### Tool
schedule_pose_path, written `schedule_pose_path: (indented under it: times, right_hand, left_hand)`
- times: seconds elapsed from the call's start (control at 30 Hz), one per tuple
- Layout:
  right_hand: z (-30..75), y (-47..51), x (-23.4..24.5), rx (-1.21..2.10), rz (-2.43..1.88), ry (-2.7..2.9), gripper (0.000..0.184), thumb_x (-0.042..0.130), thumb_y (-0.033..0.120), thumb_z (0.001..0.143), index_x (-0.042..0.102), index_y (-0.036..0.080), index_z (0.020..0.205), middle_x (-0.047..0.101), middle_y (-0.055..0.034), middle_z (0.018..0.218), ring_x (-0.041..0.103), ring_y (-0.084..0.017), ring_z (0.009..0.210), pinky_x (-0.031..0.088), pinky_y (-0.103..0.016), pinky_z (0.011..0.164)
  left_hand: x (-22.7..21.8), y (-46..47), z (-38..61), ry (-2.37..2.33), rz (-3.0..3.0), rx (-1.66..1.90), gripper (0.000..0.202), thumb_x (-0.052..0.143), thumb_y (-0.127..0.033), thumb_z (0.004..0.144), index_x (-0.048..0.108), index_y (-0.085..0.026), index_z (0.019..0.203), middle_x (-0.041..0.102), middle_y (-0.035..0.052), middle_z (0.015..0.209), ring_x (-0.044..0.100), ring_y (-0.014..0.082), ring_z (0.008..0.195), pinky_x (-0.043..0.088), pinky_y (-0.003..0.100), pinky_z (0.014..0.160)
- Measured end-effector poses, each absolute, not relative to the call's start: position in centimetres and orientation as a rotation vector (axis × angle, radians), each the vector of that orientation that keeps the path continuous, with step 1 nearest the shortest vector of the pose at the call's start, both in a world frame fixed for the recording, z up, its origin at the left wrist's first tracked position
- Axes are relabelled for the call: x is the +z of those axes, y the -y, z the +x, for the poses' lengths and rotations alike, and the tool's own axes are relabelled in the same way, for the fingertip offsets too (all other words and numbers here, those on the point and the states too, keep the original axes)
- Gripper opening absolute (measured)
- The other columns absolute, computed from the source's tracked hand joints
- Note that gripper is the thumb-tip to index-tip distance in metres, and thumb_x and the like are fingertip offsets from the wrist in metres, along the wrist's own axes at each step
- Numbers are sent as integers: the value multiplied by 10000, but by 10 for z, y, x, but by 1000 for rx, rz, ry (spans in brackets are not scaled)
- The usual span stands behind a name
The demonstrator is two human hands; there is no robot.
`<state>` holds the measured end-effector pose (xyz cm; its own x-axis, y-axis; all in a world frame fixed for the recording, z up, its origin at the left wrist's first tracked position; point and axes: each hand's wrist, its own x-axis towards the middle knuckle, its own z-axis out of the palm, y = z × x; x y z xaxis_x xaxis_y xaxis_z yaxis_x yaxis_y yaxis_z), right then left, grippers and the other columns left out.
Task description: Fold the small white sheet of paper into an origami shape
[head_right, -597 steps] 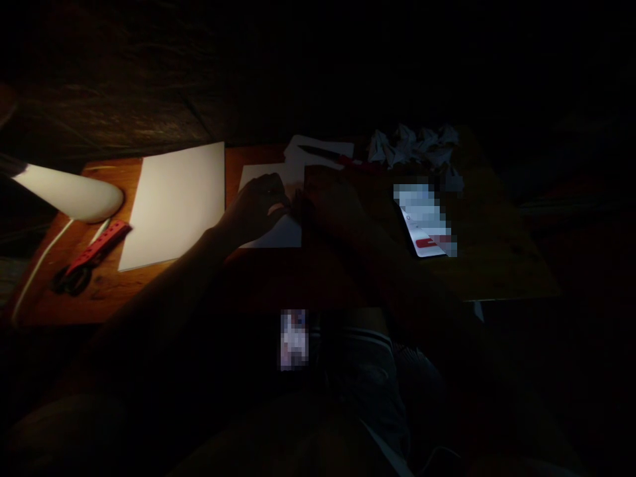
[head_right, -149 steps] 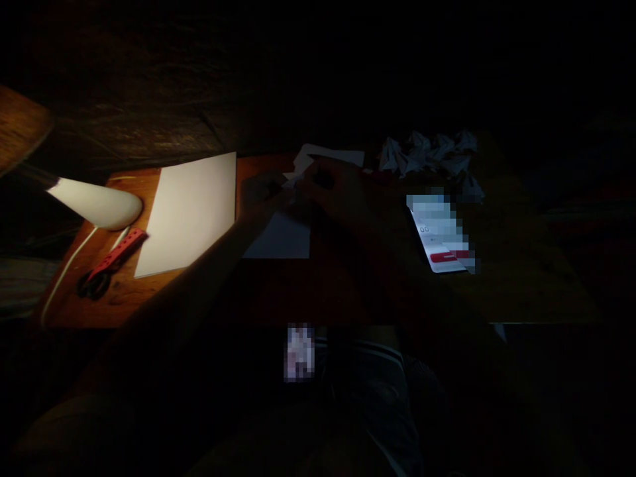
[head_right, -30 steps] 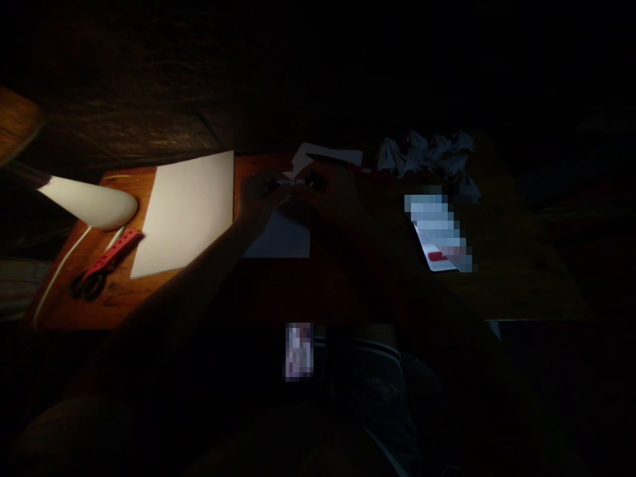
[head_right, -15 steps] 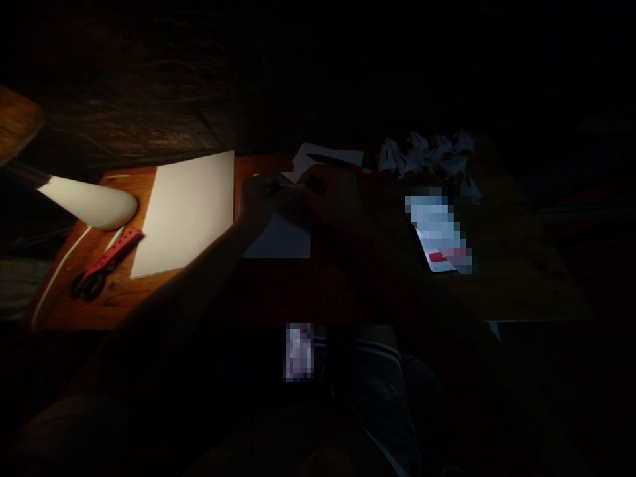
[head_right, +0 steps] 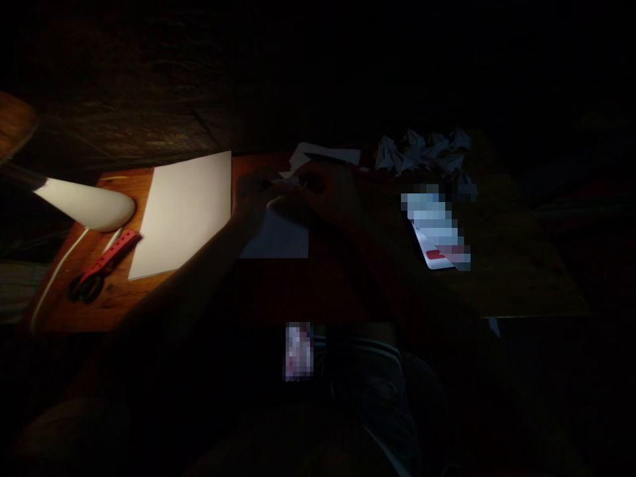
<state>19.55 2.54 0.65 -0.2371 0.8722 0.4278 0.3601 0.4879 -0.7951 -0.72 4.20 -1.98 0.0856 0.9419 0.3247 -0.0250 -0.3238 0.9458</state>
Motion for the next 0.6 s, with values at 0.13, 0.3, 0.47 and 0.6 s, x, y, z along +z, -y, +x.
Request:
schedule_pose_path:
  times: [0.13, 0.3, 0.47, 0.6]
  right_hand:
    - [196, -27, 4, 648, -1084, 1823, 241, 867, 428, 892, 801, 217, 988, 824, -76, 988, 770, -252, 896, 612, -391, 822]
    - [197, -29, 3, 605, -1101, 1840, 130, 824, 343, 915, 806, 222, 960, 840, -78, 967, 770, -269, 876, 622, -419, 814]
    - [198, -31, 3, 559, -1098, 1884, 55, 818, 272, 894, 821, 230, 928, 848, -76, 981, 775, -294, 903, 621, -447, 829]
    - [200, -32, 4, 569, -1094, 1903, 70, 799, 287, 913, 828, 228, 935, 846, -76, 962, 773, -288, 890, 619, -436, 812]
  left_hand:
    - [-23, -45, -7, -955, 1483, 1413, 254, 915, -293, 784, 691, -202, 708, 691, -10, 720, 639, 106, 689, 503, 232, 622]
    - [-23, -45, -7, -958, 1511, 1369, 221, 885, -267, 827, 693, -192, 750, 663, -18, 704, 635, 93, 669, 489, 225, 614]
    - [-19, -42, -5, -937, 1543, 1385, 240, 853, -233, 853, 659, -187, 720, 644, -38, 686, 641, 81, 649, 495, 212, 614]
    - [-16, -41, -4, -914, 1531, 1356, 242, 849, -175, 829, 651, -178, 691, 648, -37, 679, 611, 67, 625, 462, 201, 588]
